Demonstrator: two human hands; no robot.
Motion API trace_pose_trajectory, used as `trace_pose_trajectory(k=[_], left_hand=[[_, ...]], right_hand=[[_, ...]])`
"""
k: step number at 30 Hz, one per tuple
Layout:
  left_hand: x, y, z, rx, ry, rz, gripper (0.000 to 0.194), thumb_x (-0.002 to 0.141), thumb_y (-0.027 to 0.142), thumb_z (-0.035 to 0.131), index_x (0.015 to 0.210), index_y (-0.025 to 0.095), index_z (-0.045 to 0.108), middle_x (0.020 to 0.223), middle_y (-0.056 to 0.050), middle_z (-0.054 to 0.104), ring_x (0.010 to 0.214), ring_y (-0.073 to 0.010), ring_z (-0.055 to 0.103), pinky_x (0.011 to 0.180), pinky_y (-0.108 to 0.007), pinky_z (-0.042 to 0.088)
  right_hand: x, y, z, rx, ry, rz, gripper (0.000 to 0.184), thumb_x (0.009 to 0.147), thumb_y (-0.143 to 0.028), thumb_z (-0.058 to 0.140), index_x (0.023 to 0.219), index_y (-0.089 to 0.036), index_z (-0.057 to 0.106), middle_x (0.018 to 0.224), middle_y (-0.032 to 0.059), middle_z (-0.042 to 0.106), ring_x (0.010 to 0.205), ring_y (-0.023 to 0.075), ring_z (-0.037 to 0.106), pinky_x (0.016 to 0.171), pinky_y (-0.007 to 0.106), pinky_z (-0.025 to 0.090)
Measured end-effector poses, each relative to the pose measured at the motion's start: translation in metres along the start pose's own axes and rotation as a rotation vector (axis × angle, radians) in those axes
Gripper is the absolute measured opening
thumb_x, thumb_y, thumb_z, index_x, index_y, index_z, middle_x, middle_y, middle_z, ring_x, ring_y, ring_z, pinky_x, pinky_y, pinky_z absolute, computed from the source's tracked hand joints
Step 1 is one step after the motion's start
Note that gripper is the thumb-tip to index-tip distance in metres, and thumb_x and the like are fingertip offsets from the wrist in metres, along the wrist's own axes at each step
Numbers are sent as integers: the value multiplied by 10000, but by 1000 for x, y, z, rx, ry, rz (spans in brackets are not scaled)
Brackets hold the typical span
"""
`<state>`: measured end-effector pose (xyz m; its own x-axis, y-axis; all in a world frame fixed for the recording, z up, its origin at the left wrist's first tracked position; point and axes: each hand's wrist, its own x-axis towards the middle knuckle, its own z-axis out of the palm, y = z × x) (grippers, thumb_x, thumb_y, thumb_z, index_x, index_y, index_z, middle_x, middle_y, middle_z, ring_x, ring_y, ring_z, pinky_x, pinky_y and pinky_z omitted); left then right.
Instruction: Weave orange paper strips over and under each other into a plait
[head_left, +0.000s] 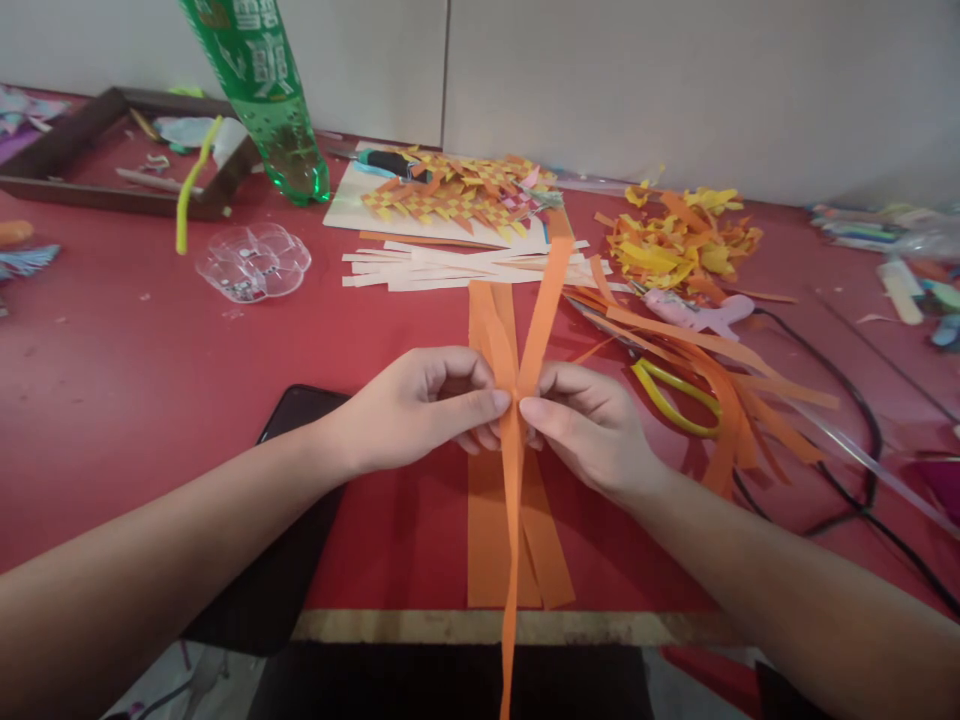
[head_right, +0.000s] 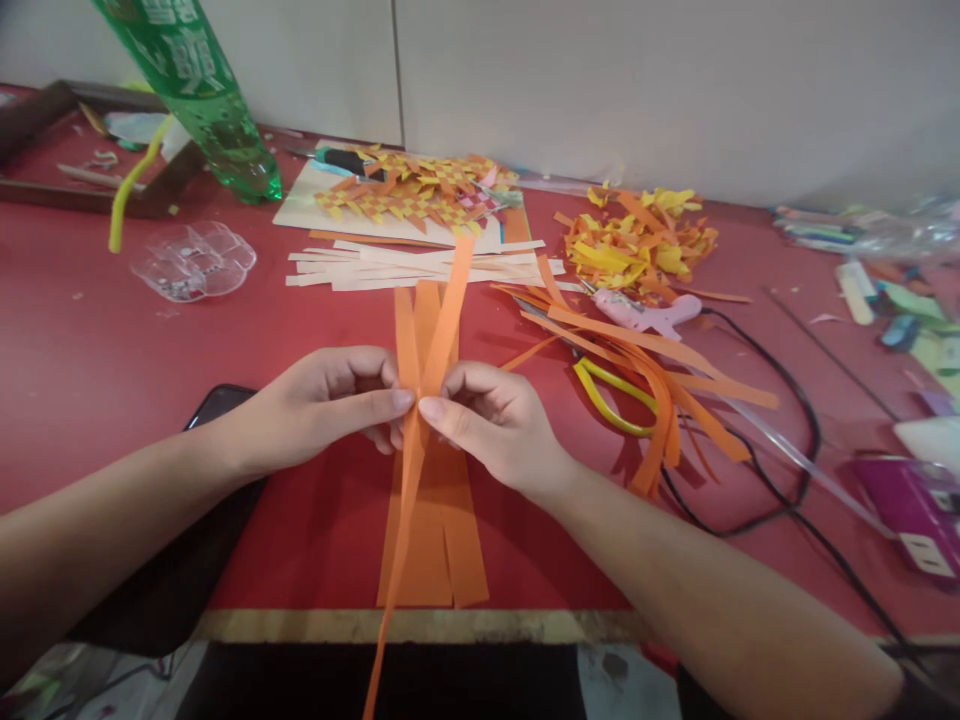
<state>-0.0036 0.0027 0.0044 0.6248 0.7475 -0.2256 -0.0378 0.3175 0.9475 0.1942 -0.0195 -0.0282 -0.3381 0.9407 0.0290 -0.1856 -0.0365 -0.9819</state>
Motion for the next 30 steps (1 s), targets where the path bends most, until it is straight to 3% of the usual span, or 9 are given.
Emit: trace_pose_trajectory(k=[17, 30], left_hand=[[1, 4, 1, -37, 82, -36, 184, 856, 225, 695, 721, 136, 609, 661, 1, 695, 633, -104, 677, 636, -205, 570], [-1, 4, 2, 9, 22, -30, 210, 807, 237, 754, 724, 135, 589, 663, 12, 680, 617, -94, 662, 614, -195, 560]], right_hand=[[2, -2, 2, -39, 59, -53, 223, 851, -314, 728, 704, -186, 620, 604, -24, 593, 505, 84, 483, 473, 227, 389], [1, -2, 1, -34, 48, 17, 249, 847, -372, 725, 718, -191, 613, 586, -31, 554, 507, 93, 462, 477, 239, 359]])
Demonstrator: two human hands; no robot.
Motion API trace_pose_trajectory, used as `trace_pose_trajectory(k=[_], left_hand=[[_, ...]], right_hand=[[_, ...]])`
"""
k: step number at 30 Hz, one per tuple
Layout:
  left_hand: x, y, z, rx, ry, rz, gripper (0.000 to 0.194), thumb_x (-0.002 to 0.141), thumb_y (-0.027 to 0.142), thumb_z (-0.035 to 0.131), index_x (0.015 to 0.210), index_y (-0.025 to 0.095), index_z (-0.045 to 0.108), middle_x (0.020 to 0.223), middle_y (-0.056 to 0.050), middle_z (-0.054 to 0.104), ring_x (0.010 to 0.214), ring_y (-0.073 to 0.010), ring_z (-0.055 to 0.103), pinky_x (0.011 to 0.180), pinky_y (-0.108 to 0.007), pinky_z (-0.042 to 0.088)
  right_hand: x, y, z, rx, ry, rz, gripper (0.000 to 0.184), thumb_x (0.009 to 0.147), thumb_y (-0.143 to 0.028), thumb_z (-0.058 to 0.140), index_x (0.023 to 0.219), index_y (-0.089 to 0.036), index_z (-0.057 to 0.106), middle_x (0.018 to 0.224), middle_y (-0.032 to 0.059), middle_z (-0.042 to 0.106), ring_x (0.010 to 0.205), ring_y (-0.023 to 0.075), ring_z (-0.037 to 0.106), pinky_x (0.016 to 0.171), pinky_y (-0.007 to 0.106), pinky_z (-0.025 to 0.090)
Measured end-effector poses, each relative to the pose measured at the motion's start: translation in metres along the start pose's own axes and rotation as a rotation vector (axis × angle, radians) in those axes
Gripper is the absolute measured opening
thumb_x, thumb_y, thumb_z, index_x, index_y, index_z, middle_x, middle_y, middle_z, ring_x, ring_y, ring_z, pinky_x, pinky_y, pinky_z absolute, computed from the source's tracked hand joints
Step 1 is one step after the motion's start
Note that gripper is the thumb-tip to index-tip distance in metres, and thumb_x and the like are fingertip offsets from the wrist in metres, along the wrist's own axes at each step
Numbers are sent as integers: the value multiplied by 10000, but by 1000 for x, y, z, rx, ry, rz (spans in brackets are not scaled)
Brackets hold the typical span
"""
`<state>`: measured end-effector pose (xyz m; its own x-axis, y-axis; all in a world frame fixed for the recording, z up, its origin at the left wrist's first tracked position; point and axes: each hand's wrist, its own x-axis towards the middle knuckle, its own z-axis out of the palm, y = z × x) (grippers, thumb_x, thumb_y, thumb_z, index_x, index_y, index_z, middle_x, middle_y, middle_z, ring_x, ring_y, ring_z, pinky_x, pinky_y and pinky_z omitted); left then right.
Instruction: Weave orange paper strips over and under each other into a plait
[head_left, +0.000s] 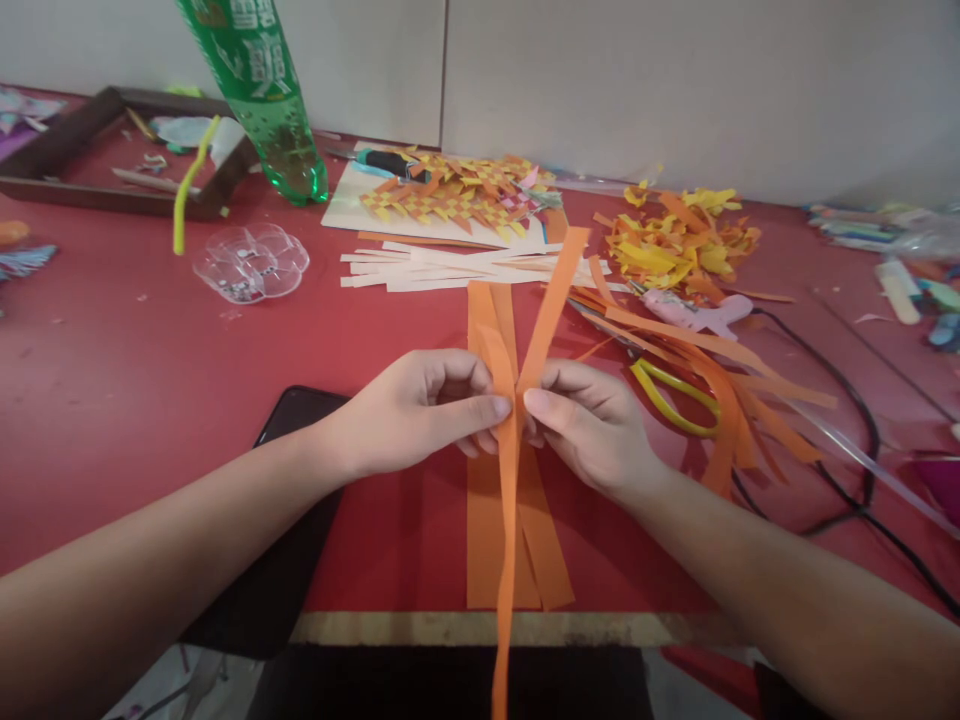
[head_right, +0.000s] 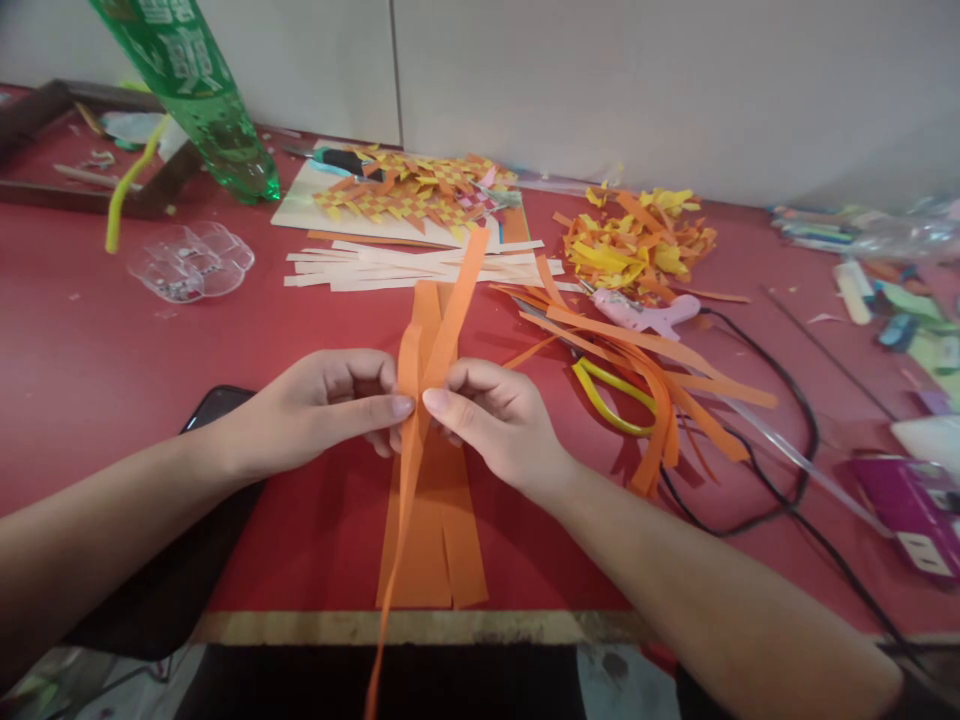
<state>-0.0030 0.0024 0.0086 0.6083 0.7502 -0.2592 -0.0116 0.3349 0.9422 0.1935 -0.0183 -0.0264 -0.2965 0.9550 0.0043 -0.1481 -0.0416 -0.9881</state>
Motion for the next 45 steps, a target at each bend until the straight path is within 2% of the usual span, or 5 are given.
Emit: trace_pose_trajectory(k=[15, 21, 29, 41, 45], left_hand=[[1, 0, 0, -25, 52, -19, 173, 871, 215, 683, 743, 122, 614, 660, 4, 693, 627, -92, 681, 628, -187, 568], [0, 2, 0, -18, -38, -14, 133, 880, 225, 672, 803, 118, 654, 720, -8, 715, 670, -99, 691, 654, -191, 570], [0, -2, -1, 11, -34, 30, 152, 865, 208, 697, 777, 101, 634, 690, 6, 702, 633, -69, 666, 631, -157, 565], [0, 0, -1, -40, -5, 36, 133, 906, 172, 647, 808, 82, 652, 694, 7, 700, 645, -61, 676, 637, -146, 575], [1, 0, 0, -51, -78, 9, 144, 908, 200, 654, 825, 82, 654, 721, -2, 717, 670, -67, 692, 648, -147, 582]], right_hand=[[-1, -2, 2, -33, -10, -58, 256, 869, -329, 709, 688, -189, 593, 590, -29, 563, 507, 86, 472, 476, 230, 364], [0, -1, 1, -9, 4, -58, 249, 864, -322, 718, 691, -183, 604, 574, -36, 551, 496, 79, 459, 469, 224, 355], [-2, 0, -1, 43, -104, -27, 222, 897, -316, 676, 734, -174, 627, 637, -9, 602, 556, 91, 510, 510, 226, 393], [0, -1, 2, 62, -47, -67, 227, 880, -256, 698, 695, -176, 594, 603, -31, 583, 508, 64, 484, 467, 195, 364], [0, -3, 3, 28, -16, -64, 246, 875, -261, 702, 673, -174, 589, 582, -35, 573, 492, 63, 466, 462, 201, 346]])
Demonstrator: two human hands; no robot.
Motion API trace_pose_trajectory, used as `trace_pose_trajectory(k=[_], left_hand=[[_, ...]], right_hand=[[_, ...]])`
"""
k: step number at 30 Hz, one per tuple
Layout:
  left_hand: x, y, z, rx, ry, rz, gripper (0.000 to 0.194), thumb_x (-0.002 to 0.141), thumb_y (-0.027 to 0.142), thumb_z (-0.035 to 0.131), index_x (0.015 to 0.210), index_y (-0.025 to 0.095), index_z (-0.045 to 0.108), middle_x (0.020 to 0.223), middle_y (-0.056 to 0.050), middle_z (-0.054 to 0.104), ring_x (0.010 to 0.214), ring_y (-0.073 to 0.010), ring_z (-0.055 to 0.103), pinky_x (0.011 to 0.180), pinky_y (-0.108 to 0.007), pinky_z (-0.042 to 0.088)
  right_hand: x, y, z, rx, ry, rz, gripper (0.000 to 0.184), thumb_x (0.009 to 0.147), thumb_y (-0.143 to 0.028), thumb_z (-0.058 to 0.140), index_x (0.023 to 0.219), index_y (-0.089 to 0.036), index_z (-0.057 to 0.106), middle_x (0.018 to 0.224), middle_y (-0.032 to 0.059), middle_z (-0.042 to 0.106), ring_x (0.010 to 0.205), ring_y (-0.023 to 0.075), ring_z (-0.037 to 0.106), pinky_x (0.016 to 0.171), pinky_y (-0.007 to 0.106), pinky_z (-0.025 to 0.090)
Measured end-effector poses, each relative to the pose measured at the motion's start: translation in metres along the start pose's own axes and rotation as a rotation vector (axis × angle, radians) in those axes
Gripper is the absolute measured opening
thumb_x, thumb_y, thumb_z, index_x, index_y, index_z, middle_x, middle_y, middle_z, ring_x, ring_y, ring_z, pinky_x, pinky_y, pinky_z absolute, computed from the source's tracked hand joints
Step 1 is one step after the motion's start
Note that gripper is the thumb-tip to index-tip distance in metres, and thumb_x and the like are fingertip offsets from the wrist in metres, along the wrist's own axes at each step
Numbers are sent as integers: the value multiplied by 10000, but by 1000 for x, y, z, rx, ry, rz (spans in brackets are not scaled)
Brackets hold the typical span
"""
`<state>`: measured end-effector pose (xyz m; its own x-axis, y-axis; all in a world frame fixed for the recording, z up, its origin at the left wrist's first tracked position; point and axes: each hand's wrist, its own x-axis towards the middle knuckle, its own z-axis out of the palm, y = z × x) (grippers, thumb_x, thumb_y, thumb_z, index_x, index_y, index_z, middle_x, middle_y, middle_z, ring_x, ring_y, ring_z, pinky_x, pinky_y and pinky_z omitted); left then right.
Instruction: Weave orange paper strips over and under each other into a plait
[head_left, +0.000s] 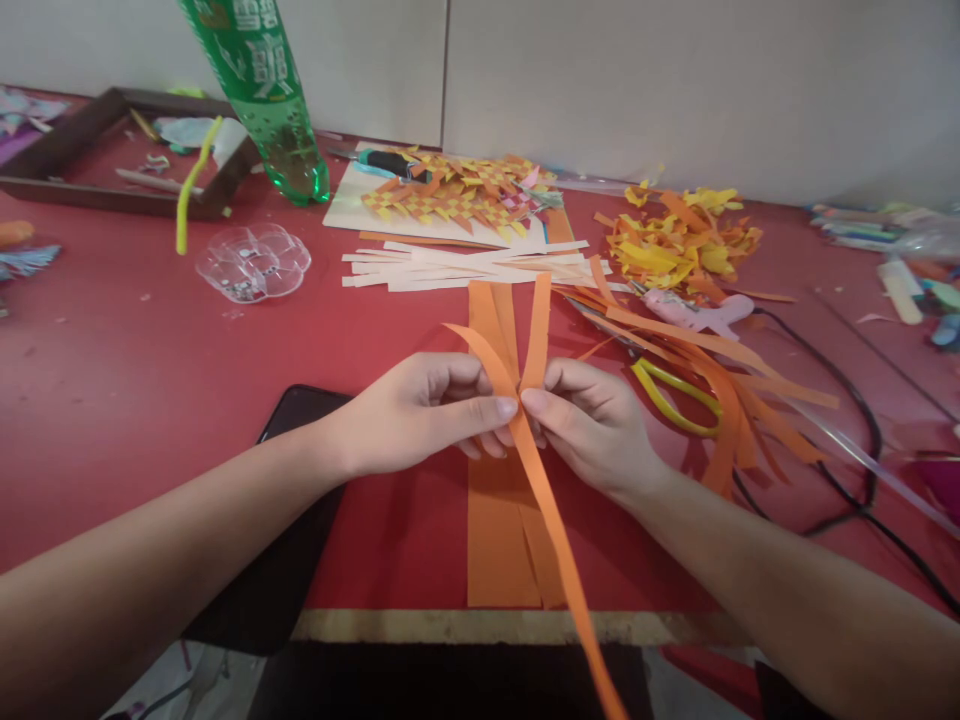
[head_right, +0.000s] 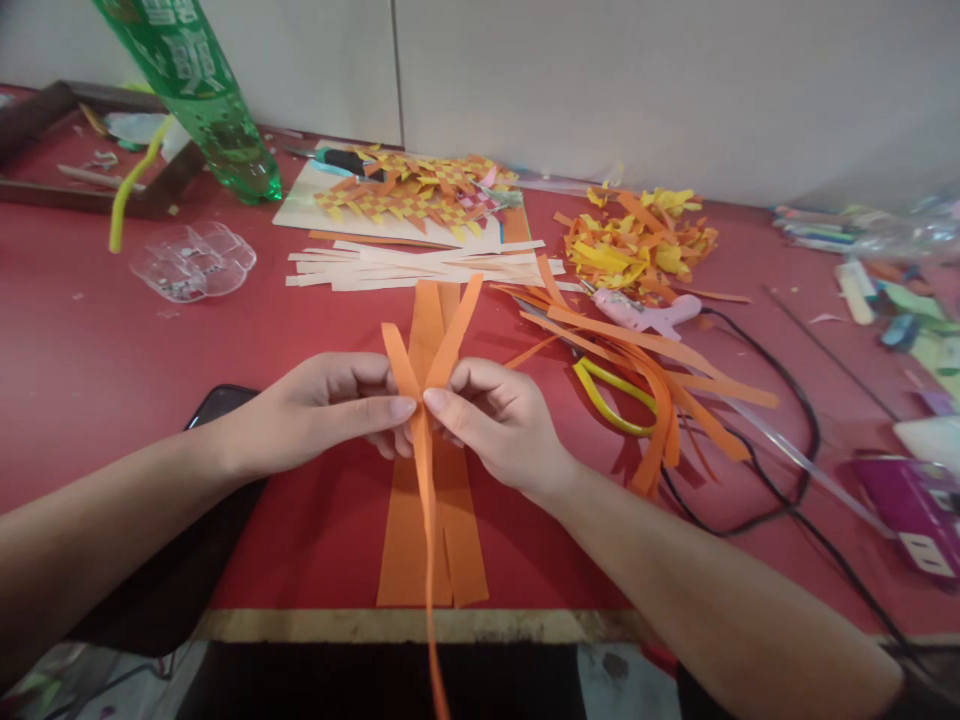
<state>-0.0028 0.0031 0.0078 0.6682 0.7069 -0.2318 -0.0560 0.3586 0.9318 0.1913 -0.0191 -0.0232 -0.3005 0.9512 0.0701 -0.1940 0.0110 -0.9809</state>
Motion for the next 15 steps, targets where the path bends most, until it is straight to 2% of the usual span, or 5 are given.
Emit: trace_pose_trajectory(k=[7, 15], left_hand=[[0, -2, 0, 8, -22, -12, 156, 912, 172, 642, 782, 88, 624, 694, 2, 715, 625, -53, 677, 623, -134, 571], [0, -1, 0, 14, 10, -2, 164, 901, 167, 648, 757, 91, 625, 672, 5, 709, 613, -56, 675, 621, -136, 571]], right_hand=[[-2, 5, -5, 18, -59, 62, 242, 891, -301, 684, 706, -186, 579, 588, -41, 543, 519, 83, 460, 497, 231, 340], [-2, 3, -2, -31, -43, 10, 267, 888, -269, 686, 678, -184, 544, 573, -47, 530, 498, 74, 428, 479, 226, 311]])
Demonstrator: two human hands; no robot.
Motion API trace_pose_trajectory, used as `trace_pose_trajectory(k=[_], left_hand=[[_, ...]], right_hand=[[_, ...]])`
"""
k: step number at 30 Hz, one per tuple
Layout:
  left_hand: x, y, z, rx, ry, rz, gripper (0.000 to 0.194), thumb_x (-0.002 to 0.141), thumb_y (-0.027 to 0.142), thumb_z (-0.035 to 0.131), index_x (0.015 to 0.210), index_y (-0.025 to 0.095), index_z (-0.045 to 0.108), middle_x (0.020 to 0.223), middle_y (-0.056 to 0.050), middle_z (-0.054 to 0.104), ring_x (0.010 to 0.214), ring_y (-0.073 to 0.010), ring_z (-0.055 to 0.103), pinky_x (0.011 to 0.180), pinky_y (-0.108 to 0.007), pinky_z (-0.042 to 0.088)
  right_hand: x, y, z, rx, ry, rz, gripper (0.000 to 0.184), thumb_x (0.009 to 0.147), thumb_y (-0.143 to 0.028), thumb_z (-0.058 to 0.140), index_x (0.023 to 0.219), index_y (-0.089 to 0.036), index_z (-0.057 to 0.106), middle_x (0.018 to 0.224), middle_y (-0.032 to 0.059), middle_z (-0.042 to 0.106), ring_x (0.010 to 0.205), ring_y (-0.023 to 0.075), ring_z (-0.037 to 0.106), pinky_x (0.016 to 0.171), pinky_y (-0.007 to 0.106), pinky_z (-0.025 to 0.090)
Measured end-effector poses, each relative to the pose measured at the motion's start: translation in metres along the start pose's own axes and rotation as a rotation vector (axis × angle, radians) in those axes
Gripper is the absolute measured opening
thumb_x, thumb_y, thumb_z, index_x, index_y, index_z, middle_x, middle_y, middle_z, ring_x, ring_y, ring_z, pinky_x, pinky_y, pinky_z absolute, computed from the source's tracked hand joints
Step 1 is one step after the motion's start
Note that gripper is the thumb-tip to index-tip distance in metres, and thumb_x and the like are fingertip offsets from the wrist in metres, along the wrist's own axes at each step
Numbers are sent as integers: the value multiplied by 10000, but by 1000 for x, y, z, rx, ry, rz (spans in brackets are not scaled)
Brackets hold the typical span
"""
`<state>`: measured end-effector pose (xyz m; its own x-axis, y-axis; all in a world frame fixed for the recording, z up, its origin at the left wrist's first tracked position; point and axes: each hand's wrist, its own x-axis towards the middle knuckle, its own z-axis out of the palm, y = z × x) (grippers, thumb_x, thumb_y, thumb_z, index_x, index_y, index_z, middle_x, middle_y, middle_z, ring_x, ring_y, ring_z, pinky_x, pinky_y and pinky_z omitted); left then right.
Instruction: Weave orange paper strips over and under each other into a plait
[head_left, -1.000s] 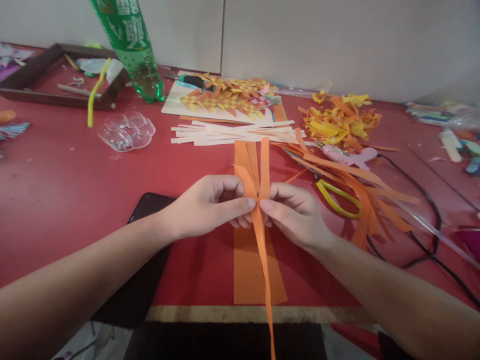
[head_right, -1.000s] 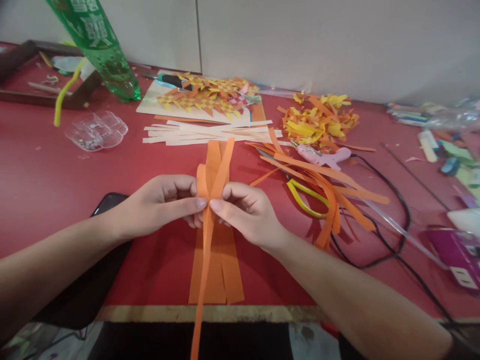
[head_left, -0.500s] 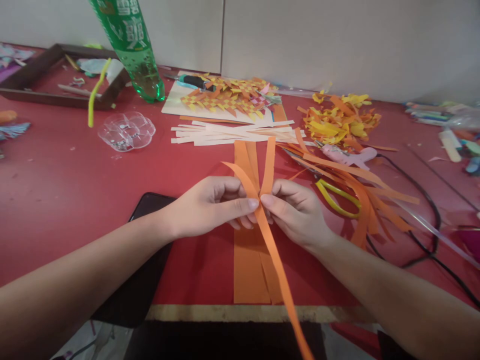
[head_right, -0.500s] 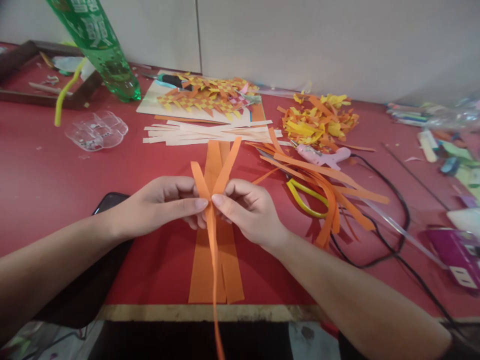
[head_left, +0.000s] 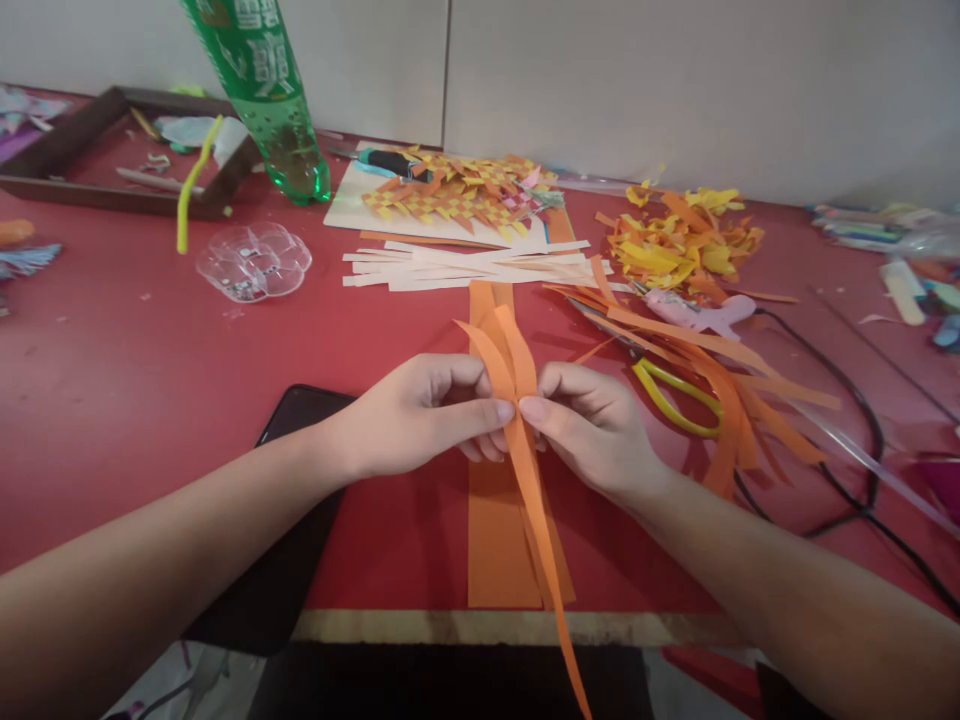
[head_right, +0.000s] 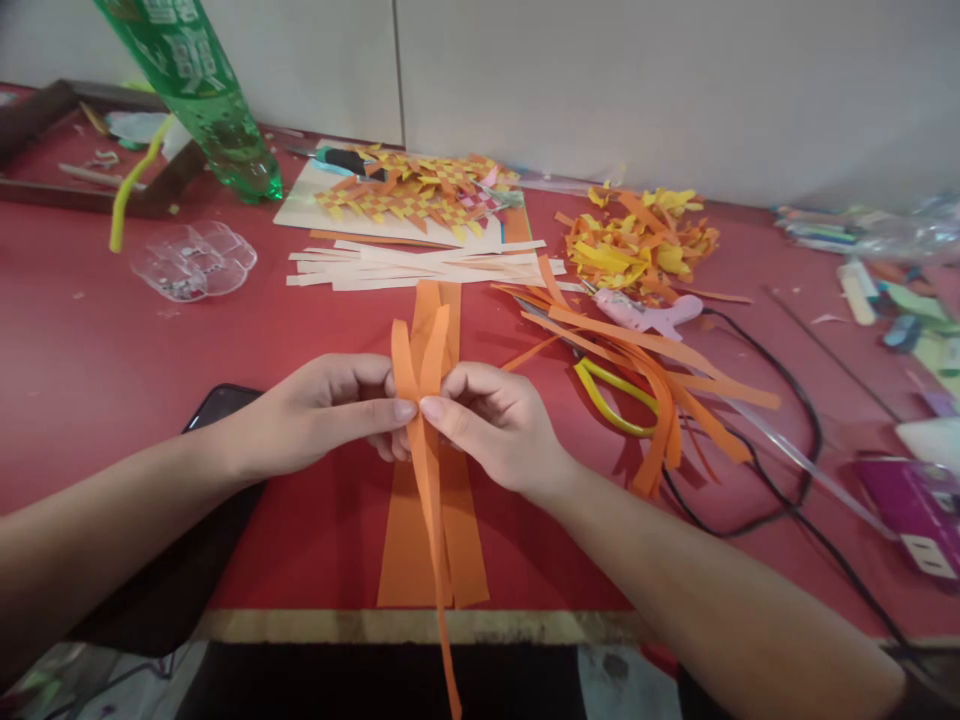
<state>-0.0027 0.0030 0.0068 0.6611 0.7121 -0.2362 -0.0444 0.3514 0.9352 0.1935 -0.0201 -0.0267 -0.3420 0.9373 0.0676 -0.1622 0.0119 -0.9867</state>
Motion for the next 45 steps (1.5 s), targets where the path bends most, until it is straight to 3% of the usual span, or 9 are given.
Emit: trace_pose_trajectory(k=[8, 14, 24, 37, 41, 45], left_hand=[[0, 0, 0, -11, 34, 11, 141, 907, 177, 641, 794, 93, 642, 684, 2, 710, 638, -72, 688, 629, -155, 578], [-1, 1, 1, 6, -56, -44, 167, 868, 255, 707, 846, 99, 652, 743, -20, 722, 689, -94, 697, 664, -180, 581], [-1, 0, 0, 6, -53, -7, 123, 904, 200, 651, 843, 94, 638, 718, -11, 698, 652, -79, 673, 654, -175, 567], [-1, 1, -1, -7, -35, -2, 122, 906, 215, 642, 841, 113, 662, 730, -16, 709, 677, -97, 683, 663, -193, 574], [-1, 1, 0, 3, -90, -73, 142, 902, 251, 655, 852, 119, 651, 777, -30, 720, 716, -111, 696, 678, -208, 578], [-1, 0, 0, 9, -75, -55, 115, 880, 226, 673, 844, 127, 626, 739, -14, 706, 678, -109, 682, 664, -217, 572]], right_hand=[[1, -3, 1, 3, 44, -37, 247, 890, -255, 685, 680, -185, 576, 580, -43, 575, 500, 67, 467, 478, 204, 361], [1, -6, 2, -6, 69, -15, 263, 887, -275, 685, 666, -189, 571, 556, -47, 549, 478, 75, 454, 464, 221, 347], [-1, 1, -2, 16, -34, 27, 284, 871, -306, 704, 671, -194, 535, 591, -36, 504, 533, 104, 445, 513, 263, 328], [1, -4, 2, -6, 75, 0, 290, 869, -314, 705, 654, -192, 553, 545, -41, 537, 475, 83, 432, 457, 227, 325], [0, -5, 2, 14, 70, 6, 275, 878, -301, 700, 665, -194, 562, 556, -44, 537, 477, 80, 423, 464, 233, 309], [-2, -1, -2, 49, 3, 66, 272, 893, -346, 675, 688, -196, 576, 595, -26, 559, 529, 107, 477, 514, 262, 363]])
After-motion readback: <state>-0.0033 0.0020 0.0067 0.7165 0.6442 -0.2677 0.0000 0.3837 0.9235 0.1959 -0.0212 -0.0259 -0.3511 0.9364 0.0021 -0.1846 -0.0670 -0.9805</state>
